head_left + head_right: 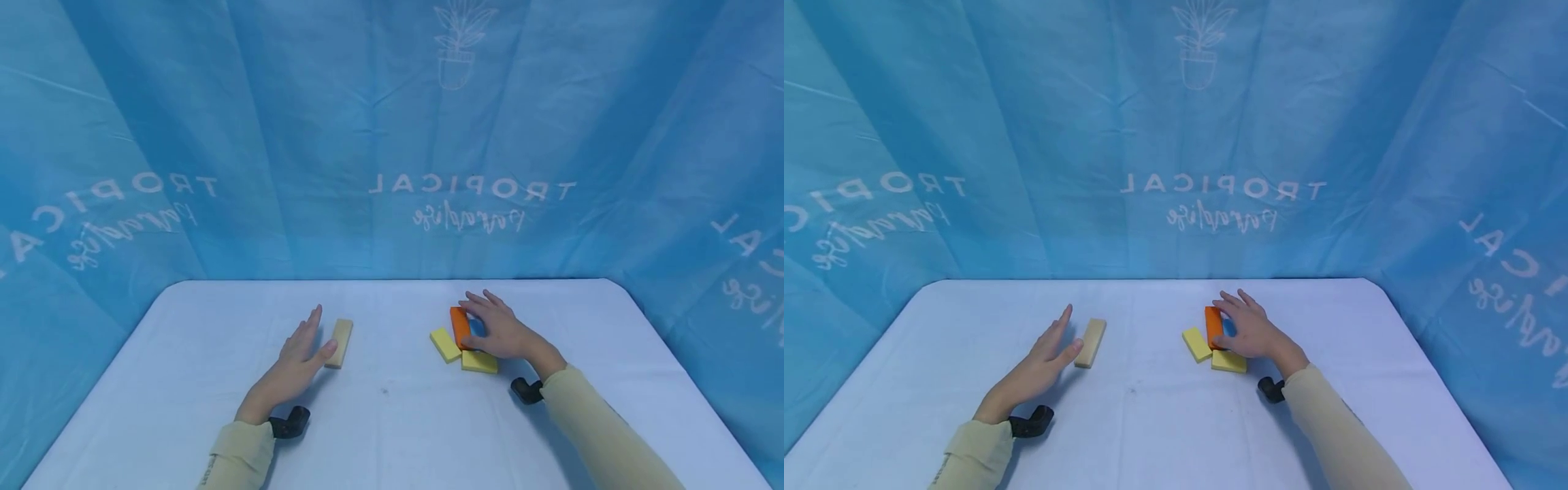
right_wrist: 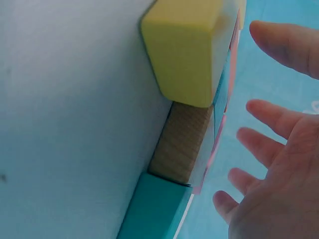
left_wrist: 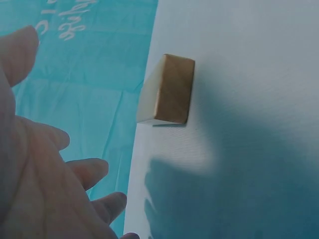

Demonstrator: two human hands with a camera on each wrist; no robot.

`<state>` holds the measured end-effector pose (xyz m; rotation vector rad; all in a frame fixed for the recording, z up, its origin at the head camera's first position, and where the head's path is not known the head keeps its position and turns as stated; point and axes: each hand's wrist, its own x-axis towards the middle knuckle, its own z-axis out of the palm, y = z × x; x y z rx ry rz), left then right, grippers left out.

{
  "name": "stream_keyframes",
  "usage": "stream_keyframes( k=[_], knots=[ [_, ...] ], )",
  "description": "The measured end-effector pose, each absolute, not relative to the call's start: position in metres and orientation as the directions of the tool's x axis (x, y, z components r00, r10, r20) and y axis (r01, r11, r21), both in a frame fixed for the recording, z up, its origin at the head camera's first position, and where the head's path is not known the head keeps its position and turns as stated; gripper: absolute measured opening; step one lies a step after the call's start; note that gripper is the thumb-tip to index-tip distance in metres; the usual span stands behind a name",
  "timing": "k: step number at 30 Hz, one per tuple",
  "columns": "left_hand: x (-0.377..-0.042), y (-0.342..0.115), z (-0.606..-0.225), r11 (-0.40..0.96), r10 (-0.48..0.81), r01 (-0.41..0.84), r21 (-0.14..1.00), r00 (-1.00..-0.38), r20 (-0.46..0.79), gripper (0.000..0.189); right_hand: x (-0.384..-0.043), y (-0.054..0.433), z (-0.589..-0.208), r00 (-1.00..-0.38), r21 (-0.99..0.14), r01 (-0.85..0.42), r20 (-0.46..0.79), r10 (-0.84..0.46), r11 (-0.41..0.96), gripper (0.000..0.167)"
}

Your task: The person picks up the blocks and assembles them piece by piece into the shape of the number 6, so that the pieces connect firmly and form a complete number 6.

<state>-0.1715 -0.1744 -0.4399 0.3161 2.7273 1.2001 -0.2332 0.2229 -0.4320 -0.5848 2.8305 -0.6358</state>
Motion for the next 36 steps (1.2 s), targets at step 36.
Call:
stream_keyframes(
  k=[36],
  knots=[
    [-0.166, -0.162, -0.454, 0.8, 0.299, 0.215, 0.56, -0.952, -0.062, 0.062, -0.239, 0.206, -0.416, -0.872, -0.293, -0.394, -0.18, -0.455, 0.871, 0.068]
  ],
)
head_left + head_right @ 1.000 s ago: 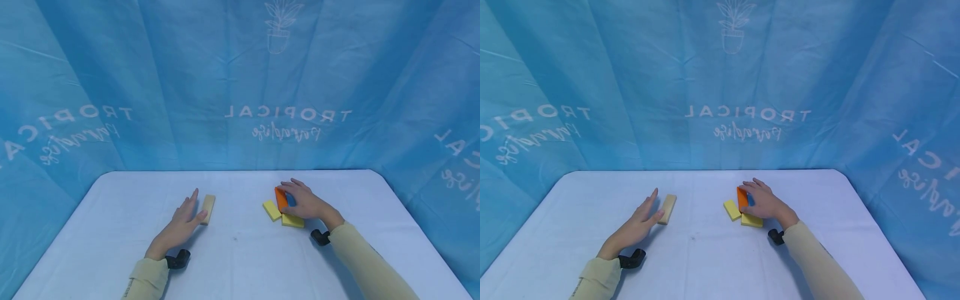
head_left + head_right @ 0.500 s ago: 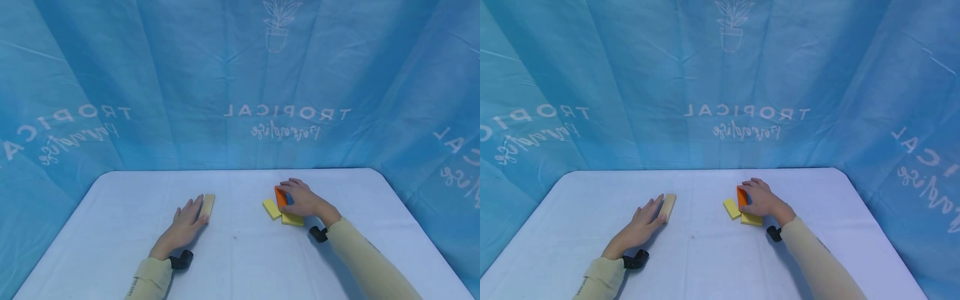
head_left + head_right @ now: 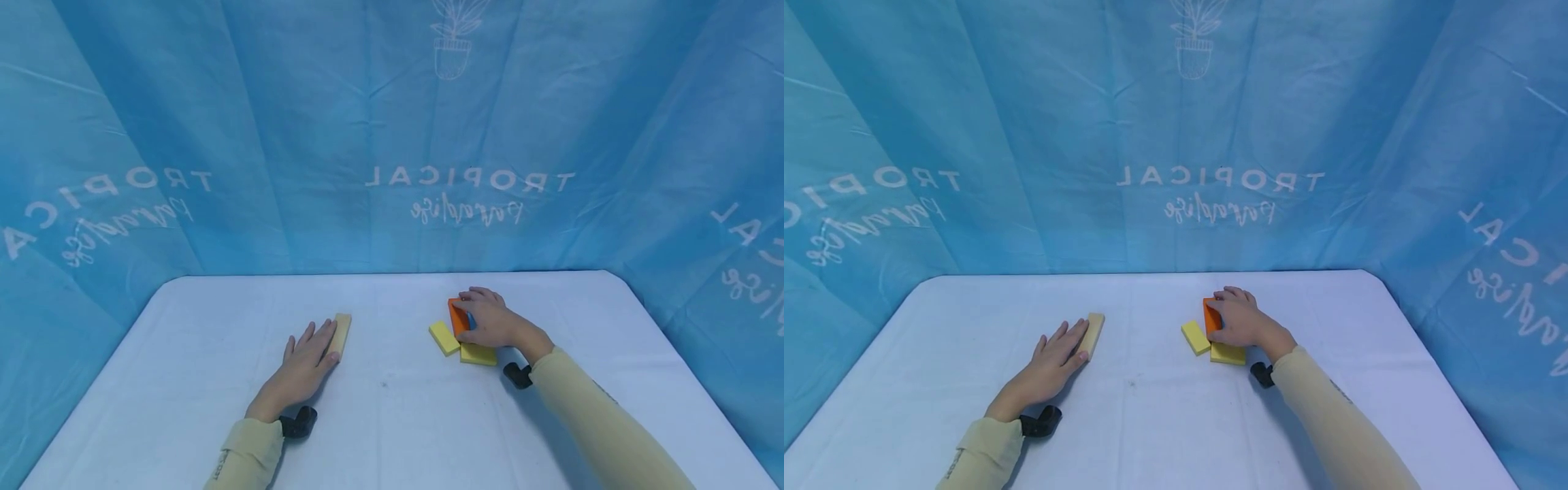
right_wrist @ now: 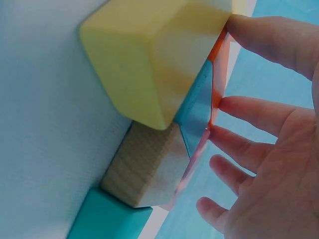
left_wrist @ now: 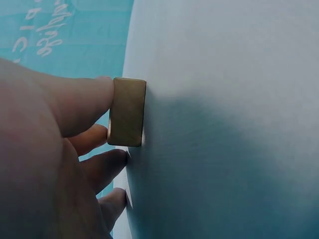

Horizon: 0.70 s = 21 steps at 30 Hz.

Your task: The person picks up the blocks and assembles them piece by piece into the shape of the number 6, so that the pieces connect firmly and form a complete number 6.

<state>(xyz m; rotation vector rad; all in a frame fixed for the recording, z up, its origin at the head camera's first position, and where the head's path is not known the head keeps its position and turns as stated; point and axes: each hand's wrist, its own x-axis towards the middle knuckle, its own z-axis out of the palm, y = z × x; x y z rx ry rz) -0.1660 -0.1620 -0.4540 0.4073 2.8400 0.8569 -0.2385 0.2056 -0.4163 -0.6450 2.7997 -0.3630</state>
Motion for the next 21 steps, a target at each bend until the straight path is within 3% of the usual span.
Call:
stream_keyframes(
  k=[21],
  knots=[
    [-0.1638, -0.1575, -0.454, 0.805, 0.259, 0.176, 0.567, -0.963, -0.068, 0.062, -0.2478, 0.2113, -0.4233, -0.861, -0.318, -0.41, -0.174, -0.478, 0.855, 0.079]
  ],
)
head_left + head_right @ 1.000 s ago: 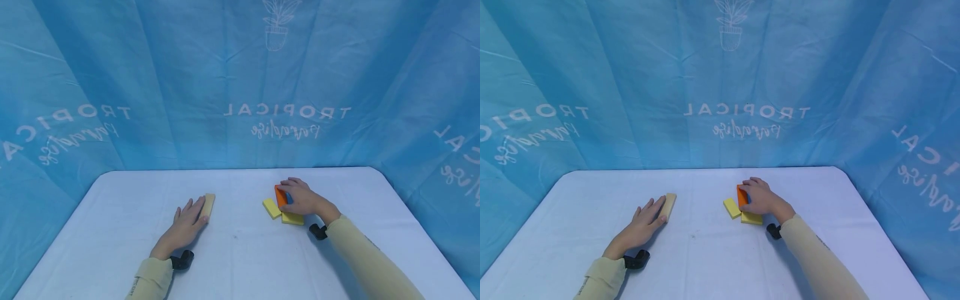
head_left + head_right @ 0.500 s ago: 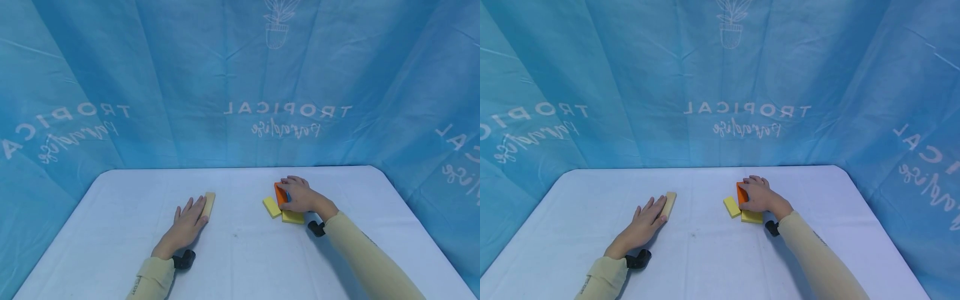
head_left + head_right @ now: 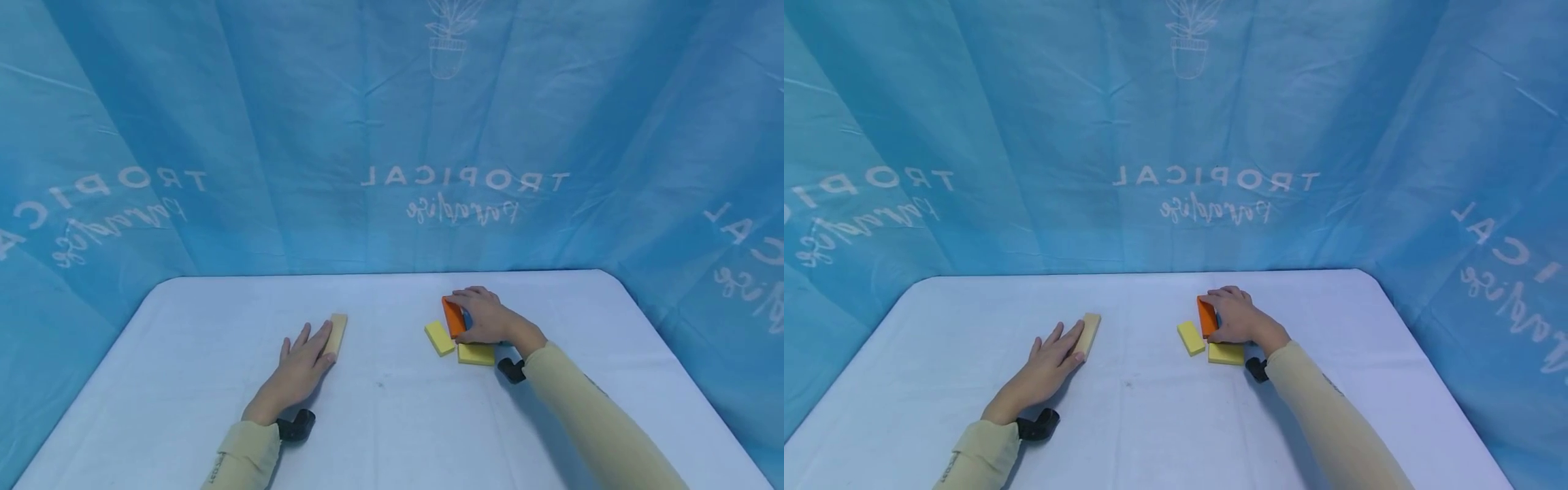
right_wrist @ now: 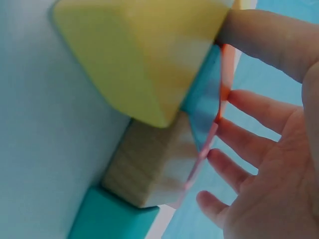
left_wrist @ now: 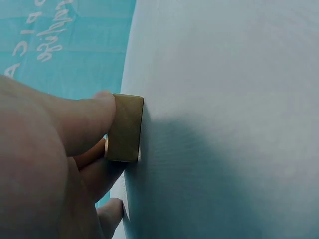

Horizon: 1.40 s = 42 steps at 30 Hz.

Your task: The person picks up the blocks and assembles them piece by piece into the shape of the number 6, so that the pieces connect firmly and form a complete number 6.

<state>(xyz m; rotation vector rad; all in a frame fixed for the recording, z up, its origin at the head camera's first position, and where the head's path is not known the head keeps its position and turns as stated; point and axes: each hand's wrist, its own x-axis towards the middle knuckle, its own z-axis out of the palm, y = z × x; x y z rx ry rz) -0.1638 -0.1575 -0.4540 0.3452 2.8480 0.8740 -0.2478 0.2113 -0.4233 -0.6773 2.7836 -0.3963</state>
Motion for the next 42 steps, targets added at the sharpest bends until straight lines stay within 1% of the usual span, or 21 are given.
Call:
stream_keyframes(
  k=[4, 10, 16, 20, 25, 29, 35, 42],
  knots=[
    [-0.163, -0.158, -0.454, 0.801, 0.254, 0.163, 0.577, -0.964, -0.081, 0.062, -0.25, 0.211, -0.428, -0.874, -0.338, -0.392, -0.155, -0.461, 0.856, 0.081],
    [-0.163, -0.157, -0.453, 0.795, 0.25, 0.156, 0.587, -0.965, -0.082, 0.062, -0.253, 0.214, -0.434, -0.901, -0.409, -0.331, -0.13, -0.413, 0.85, 0.081],
    [-0.163, -0.158, -0.453, 0.792, 0.249, 0.152, 0.591, -0.965, -0.085, 0.062, -0.251, 0.216, -0.438, -0.913, -0.474, -0.299, -0.112, -0.393, 0.828, 0.083],
    [-0.163, -0.158, -0.454, 0.791, 0.25, 0.156, 0.591, -0.965, -0.08, 0.062, -0.25, 0.216, -0.437, -0.921, -0.527, -0.265, -0.108, -0.373, 0.808, 0.088],
    [-0.164, -0.159, -0.455, 0.79, 0.258, 0.172, 0.588, -0.964, -0.065, 0.061, -0.247, 0.212, -0.432, -0.926, -0.579, -0.242, -0.101, -0.363, 0.779, 0.09],
    [-0.164, -0.159, -0.456, 0.789, 0.257, 0.171, 0.591, -0.964, -0.065, 0.061, -0.245, 0.209, -0.428, -0.93, -0.587, -0.242, -0.087, -0.357, 0.773, 0.09],
    [-0.164, -0.158, -0.457, 0.789, 0.255, 0.162, 0.593, -0.964, -0.075, 0.062, -0.238, 0.201, -0.424, -0.947, -0.593, -0.215, -0.069, -0.315, 0.776, 0.09],
    [-0.165, -0.159, -0.457, 0.789, 0.256, 0.172, 0.59, -0.965, -0.062, 0.062, -0.235, 0.192, -0.423, -0.948, -0.603, -0.242, -0.022, -0.319, 0.76, 0.09]
  ],
)
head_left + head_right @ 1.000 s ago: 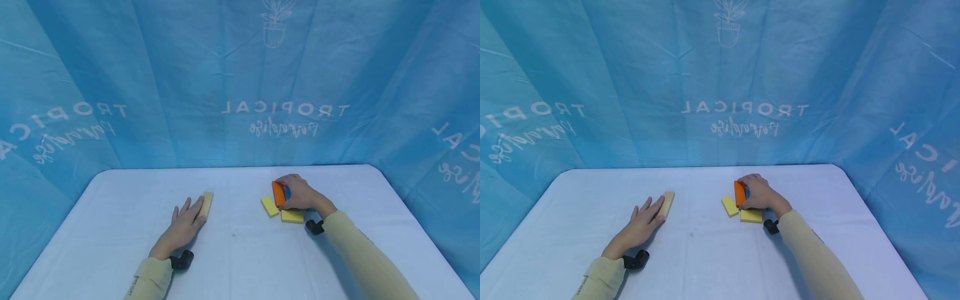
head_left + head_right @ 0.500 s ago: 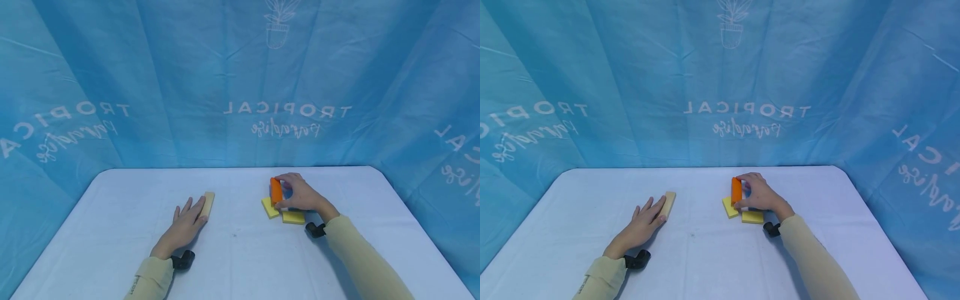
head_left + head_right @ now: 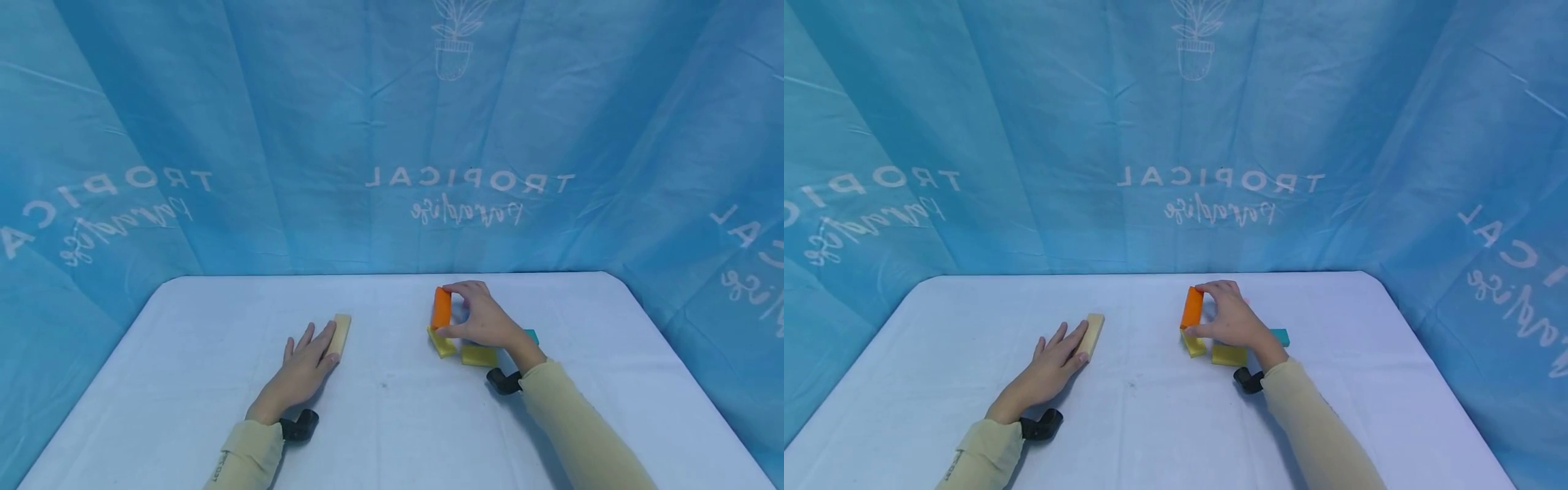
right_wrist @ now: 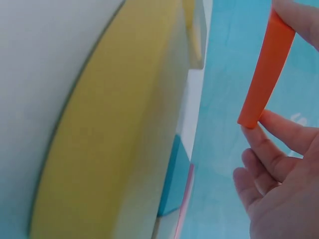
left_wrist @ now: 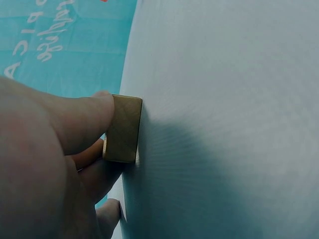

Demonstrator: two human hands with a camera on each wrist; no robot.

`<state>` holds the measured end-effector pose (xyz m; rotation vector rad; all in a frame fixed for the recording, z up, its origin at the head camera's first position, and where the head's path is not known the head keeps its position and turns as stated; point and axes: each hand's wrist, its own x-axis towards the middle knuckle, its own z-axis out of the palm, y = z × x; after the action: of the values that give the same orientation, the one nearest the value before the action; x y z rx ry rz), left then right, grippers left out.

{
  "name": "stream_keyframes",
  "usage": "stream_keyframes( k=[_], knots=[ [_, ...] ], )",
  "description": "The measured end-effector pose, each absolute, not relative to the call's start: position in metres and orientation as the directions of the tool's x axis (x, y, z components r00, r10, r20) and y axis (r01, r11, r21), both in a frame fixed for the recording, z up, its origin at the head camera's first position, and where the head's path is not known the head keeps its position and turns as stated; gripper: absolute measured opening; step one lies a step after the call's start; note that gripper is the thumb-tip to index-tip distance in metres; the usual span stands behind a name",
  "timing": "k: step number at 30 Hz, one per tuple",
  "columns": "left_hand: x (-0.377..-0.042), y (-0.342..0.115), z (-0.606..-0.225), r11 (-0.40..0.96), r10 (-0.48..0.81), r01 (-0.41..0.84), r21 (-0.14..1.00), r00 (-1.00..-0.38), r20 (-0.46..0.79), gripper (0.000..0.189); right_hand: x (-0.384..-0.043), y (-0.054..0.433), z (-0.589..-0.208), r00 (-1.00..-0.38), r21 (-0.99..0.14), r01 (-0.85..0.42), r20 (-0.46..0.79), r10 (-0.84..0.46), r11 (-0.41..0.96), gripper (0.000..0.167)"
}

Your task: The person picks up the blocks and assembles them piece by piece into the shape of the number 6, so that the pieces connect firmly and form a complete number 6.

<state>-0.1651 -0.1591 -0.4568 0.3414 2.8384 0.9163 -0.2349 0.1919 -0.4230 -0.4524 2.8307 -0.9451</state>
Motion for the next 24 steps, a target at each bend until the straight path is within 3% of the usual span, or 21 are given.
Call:
stream_keyframes(
  k=[24],
  knots=[
    [-0.165, -0.159, -0.456, 0.783, 0.26, 0.167, 0.599, -0.963, -0.071, 0.063, -0.229, 0.159, -0.433, -0.97, -0.661, -0.197, 0.026, -0.241, 0.724, 0.087]
  ],
)
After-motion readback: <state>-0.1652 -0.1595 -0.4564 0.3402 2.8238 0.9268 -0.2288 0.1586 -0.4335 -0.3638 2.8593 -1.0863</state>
